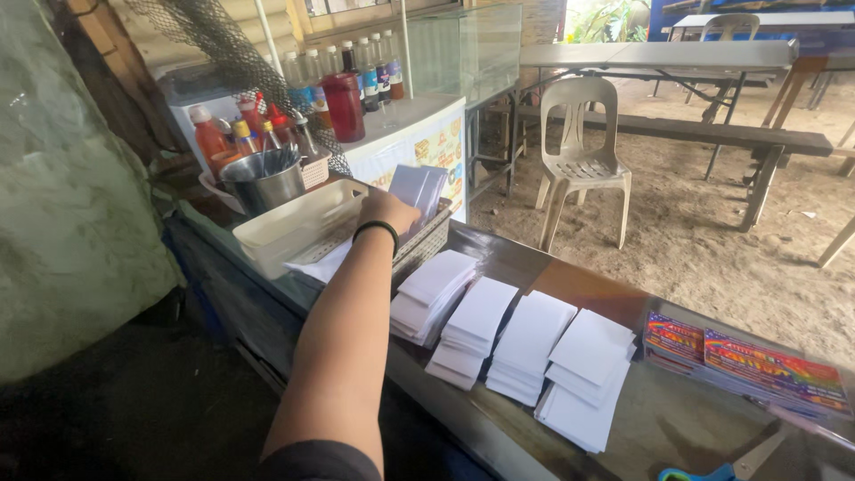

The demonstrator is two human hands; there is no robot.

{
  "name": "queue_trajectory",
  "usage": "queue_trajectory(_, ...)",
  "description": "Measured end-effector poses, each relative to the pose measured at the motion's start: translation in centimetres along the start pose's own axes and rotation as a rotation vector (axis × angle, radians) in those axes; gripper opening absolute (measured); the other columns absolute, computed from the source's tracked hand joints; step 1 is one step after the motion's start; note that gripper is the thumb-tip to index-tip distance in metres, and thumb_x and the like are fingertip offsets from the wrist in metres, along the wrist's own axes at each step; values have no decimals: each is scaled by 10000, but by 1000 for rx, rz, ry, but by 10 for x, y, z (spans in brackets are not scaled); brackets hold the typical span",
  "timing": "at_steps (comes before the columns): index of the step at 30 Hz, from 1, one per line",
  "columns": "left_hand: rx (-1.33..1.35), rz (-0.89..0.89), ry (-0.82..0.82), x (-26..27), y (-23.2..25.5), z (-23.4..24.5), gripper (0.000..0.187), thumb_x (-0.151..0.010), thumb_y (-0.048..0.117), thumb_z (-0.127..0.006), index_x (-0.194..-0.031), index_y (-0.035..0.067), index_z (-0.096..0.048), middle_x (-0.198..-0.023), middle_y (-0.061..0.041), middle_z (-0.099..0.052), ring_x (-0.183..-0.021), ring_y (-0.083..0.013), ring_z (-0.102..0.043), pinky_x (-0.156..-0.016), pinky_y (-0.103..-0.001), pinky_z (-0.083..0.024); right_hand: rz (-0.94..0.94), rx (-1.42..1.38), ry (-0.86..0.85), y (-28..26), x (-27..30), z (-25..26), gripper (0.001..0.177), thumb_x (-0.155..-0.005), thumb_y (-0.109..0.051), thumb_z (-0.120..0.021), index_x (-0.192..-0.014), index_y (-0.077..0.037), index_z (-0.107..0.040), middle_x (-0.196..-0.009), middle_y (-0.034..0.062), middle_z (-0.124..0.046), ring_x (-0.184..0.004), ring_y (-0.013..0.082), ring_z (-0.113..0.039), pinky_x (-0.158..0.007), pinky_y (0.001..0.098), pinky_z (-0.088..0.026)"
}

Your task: The person sorts through a stack of cards by hand, folding white paper slips and securing them to the cards using tape and by cutting them with shears.

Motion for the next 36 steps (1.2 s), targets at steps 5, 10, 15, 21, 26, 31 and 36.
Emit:
queue_trajectory(5,-419,-164,-213,-75,-28,-72,488,-711,459,-781,-1046,106,-810,-1166,-149,-748,-1080,-294,-717,-972,-394,-535,0,7,-28,50,43,36,529,-791,-39,-763,-1297,-31,-611,-1157,134,-727,-1053,196,-746,-964,367,-578)
queue_trajectory(10,-293,-47,-167,-77,-30,-46,766,-739,520,-831,-1262,-24,-701,-1383,-272,-609,-1261,-384,-604,-1054,-423,-470,11,9,-7,43,52,61,516,-760,-21,-788,-1253,-47,-642,-1106,123,-747,-1032,191,-769,-957,367,-597)
queue_trajectory(15,-399,-541,423,53,126,13,431,-853,384,-812,-1058,13,-735,-1164,-267,-665,-1061,-442,-641,-864,-527,-519,-76,119,219,-8,54,68,456,-743,15,-781,-1184,-49,-681,-1064,109,-743,-1004,186,-767,-919,337,-597)
queue_trajectory(21,-80,-1195,-236,225,279,-102,516,-811,396,-815,-1199,79,-693,-1272,-169,-644,-1203,-333,-601,-990,-445,-483,-195,136,140,-36,36,74,454,-748,6,-787,-1187,-62,-692,-1059,84,-712,-1016,164,-764,-900,294,-592)
queue_trajectory(26,-378,-1144,-714,302,312,-188,866,-673,450,-883,-1391,124,-526,-1337,-130,-586,-1234,-291,-588,-1006,-425,-488,-215,107,97,-41,31,78,441,-765,4,-779,-1192,-73,-701,-1049,72,-702,-991,157,-767,-874,288,-591)
queue_trajectory(31,-362,-1120,-742,322,321,-216,957,-567,364,-935,-1403,127,-534,-1292,-119,-640,-1200,-290,-631,-969,-417,-514,-144,65,84,-47,30,79,431,-768,4,-786,-1186,-54,-698,-1019,76,-715,-955,162,-754,-856,286,-576)
queue_trajectory(36,-476,-1113,-740,327,324,-231,879,-581,357,-921,-1353,111,-578,-1260,-110,-668,-1150,-291,-662,-951,-418,-536,-167,32,87,-48,30,80,410,-772,1,-781,-1171,-47,-701,-1017,80,-709,-968,175,-729,-861,290,-581)
Point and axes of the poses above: each hand's wrist, its own x-axis away from the middle knuckle, its own z-axis out of the back of the hand, y = z × x, the point moved 8 cm from there along -x, towards the middle knuckle
